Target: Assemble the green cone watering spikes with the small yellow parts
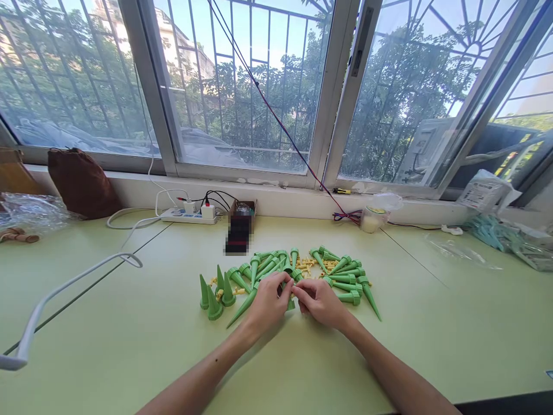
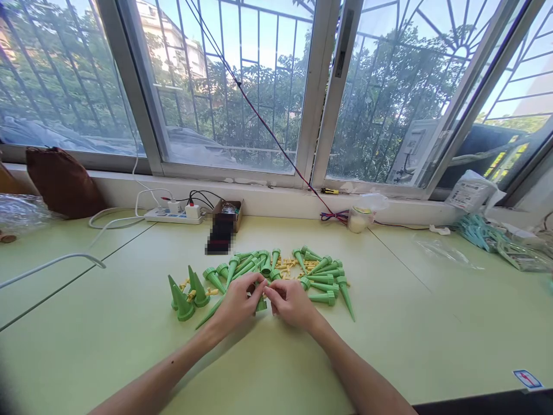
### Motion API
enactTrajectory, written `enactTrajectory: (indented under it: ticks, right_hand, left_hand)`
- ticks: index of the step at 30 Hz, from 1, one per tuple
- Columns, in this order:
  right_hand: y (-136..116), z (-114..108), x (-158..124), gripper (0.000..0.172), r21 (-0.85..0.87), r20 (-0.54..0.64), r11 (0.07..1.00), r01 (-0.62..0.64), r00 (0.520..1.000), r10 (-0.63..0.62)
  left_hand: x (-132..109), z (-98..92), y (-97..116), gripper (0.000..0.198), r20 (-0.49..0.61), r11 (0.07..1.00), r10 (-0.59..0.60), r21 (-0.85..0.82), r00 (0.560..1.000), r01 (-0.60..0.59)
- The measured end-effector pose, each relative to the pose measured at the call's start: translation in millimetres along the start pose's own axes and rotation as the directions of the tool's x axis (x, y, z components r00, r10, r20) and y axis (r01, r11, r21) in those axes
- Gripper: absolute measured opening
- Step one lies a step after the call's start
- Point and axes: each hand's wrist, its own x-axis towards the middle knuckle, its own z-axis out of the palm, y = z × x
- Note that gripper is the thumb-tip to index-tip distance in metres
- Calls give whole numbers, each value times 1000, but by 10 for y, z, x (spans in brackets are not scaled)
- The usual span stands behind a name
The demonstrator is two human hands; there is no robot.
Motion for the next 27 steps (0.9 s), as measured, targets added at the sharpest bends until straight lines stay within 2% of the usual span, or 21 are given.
enactTrajectory:
  ticks: [6,14,19,27]
  right_hand:
    - [17,3,7,53,-4,-14,1000,-16,1000,16]
    - [4,4,-1,40,70,22,997,-22,1000,21]
    - [10,-3,-11,34,76,35,997,-17,999,14]
    - [-8,6,-13,47,27,14,999,-17,1000,17]
  left_hand:
    - [-4,1,-3,28,-2,1000,-5,-4,1000,5]
    - [0,1,3,26,-13,1000,5,12,1000,-5]
    - [-4,-10,25,27,14,999,-16,-48,1000,16]
    - [-7,-13,24,28,22,998,-34,-58,999,35]
